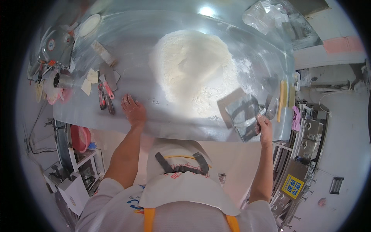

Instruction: The person scoops flour from a large sack into a metal scoop, spreads it on a stainless steel table, and repeatedly transfers portions into a dough machine hopper. The person uses a scoop and a dough scraper to manage the flour and feed the machine.

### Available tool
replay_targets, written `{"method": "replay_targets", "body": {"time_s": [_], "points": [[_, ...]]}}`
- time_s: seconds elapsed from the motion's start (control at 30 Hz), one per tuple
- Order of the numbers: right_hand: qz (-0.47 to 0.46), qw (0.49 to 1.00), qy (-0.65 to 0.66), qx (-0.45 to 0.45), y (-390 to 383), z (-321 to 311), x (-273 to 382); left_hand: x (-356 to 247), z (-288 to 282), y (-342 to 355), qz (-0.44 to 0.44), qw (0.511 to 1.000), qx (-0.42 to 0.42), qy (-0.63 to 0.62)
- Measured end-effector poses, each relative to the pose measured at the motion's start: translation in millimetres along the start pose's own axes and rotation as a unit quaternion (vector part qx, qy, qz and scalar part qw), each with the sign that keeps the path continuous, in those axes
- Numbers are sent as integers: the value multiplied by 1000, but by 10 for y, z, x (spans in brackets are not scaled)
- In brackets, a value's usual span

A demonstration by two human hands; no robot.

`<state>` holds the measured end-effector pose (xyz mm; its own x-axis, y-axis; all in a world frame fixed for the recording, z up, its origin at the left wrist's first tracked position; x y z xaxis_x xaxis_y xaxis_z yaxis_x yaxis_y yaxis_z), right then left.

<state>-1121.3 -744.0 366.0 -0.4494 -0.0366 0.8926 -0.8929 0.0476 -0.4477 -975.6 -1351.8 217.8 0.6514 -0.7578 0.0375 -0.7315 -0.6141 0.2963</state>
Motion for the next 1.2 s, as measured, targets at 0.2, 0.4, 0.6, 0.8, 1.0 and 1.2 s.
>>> {"method": "replay_targets", "body": {"time_s": [0.2, 0.4, 0.6, 0.8, 1.0, 1.2], "points": [[12, 983, -129, -130, -87, -680, -862, -12, 59, -7, 5, 1000, 8, 15], [13, 997, -53, -56, 374, 71, -1136, -30, 49, 6, 1, 1000, 9, 26], [-26, 997, -76, -1, 1081, 1519, -547, 9, 80, 4, -7, 999, 21, 27], [-24, 990, -141, 8, 1281, 1937, -103, 15, 79, 25, -10, 999, 37, 32], [-76, 913, -397, 43, 1207, 2330, 762, 14, 58, 37, -19, 999, 32, 20], [-121, 840, -526, 60, 1309, 2790, 1270, 2, 51, 15, -17, 999, 31, 6]]}}
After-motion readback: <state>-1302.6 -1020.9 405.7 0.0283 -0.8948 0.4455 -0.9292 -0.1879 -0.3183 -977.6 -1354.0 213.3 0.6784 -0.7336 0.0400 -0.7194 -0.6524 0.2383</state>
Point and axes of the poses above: each hand's wrist, its own y-axis towards the middle knuckle, its own z-axis out of the palm, x = y × z, the point moved 9 cm from there along y, towards the middle knuckle, and after that the axes turned 15 degrees about y, right-handed, at the moved point
